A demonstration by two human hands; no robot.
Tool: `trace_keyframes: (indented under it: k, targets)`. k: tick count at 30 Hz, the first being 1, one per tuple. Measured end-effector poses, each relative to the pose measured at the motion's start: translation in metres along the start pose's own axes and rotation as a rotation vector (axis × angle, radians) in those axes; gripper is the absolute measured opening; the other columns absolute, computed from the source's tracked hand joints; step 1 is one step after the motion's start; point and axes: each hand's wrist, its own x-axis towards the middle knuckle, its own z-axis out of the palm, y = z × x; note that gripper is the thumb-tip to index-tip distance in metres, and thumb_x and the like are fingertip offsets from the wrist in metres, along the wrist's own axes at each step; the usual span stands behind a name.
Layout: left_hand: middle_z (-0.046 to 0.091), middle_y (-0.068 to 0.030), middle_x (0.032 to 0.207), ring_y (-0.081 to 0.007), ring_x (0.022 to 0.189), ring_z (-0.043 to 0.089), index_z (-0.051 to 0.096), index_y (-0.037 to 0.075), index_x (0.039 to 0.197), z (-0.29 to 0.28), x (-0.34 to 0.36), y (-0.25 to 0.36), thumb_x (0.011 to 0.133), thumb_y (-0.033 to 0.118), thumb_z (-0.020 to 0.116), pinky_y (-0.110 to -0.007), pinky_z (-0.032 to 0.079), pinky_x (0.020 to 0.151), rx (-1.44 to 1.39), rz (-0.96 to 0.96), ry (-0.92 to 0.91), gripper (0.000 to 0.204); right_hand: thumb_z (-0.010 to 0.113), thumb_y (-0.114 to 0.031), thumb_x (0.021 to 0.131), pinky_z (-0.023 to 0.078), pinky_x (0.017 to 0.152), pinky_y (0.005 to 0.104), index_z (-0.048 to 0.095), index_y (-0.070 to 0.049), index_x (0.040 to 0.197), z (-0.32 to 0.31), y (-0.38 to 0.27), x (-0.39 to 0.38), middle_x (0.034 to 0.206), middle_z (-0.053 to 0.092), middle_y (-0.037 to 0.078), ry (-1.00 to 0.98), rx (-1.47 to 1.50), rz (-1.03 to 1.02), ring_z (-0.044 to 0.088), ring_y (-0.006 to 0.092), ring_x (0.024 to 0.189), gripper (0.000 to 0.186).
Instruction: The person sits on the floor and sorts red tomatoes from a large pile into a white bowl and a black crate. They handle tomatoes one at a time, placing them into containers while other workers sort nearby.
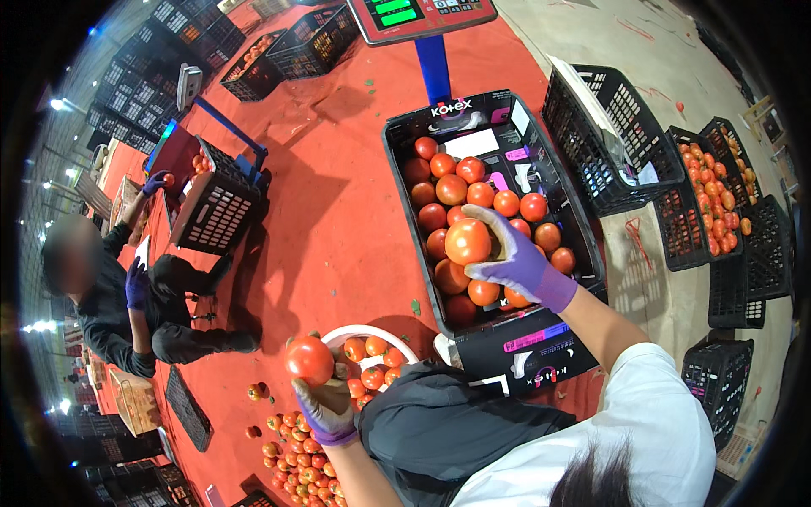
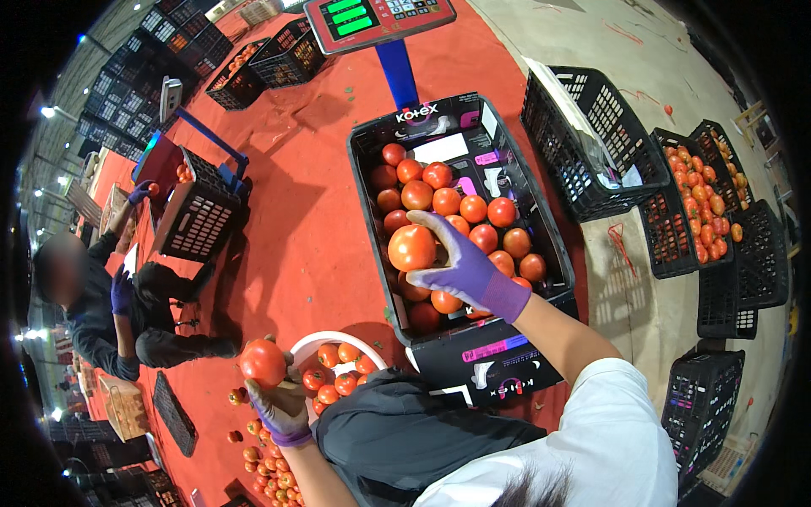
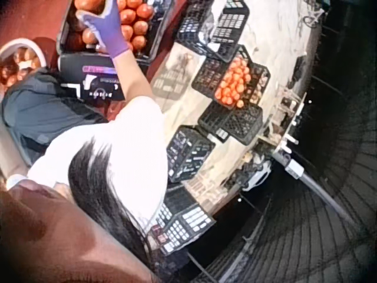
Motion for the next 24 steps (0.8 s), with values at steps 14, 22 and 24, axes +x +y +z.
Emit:
trace_keyframes:
  k: [14,22,24]
  targets:
    - [0.054,-0.0209,0.123,-0.0300,0.108,0.059,0.038,-0.001,0.138,0.009,0.023,-0.013,0.089,0.038,0.065,-0.036,0.054,0.090,0.004,0.054,0.291,0.068,0.074,-0.022,0.081,0.048,0.092,0.0314,0.045,-0.006,0.126,-0.120,0.065,0.137,0.123,0.053,0.007,0.268,0.040,0.075,0.054,0.0166,0.112,0.056]
    - [0.053,-0.0194,0.127,-0.0304,0.111,0.057,0.042,-0.001,0.133,-0.010,0.050,-0.010,0.090,0.037,0.064,-0.036,0.054,0.089,-0.069,-0.128,0.167,0.062,0.079,-0.014,0.070,0.047,0.093,0.0333,0.055,-0.005,0.115,-0.150,0.173,0.278,0.114,0.062,0.012,0.220,-0.562,0.060,0.060,0.0219,0.107,0.052]
    - [0.053,-0.0189,0.127,-0.0294,0.112,0.056,0.042,-0.001,0.134,-0.005,0.059,-0.017,0.090,0.037,0.063,-0.036,0.054,0.088,-0.072,-0.119,0.201,0.061,0.078,-0.012,0.072,0.046,0.096,0.0320,0.053,-0.003,0.117,-0.151,0.186,0.284,0.108,0.061,0.011,0.174,-0.452,0.037,0.058,0.0199,0.105,0.051]
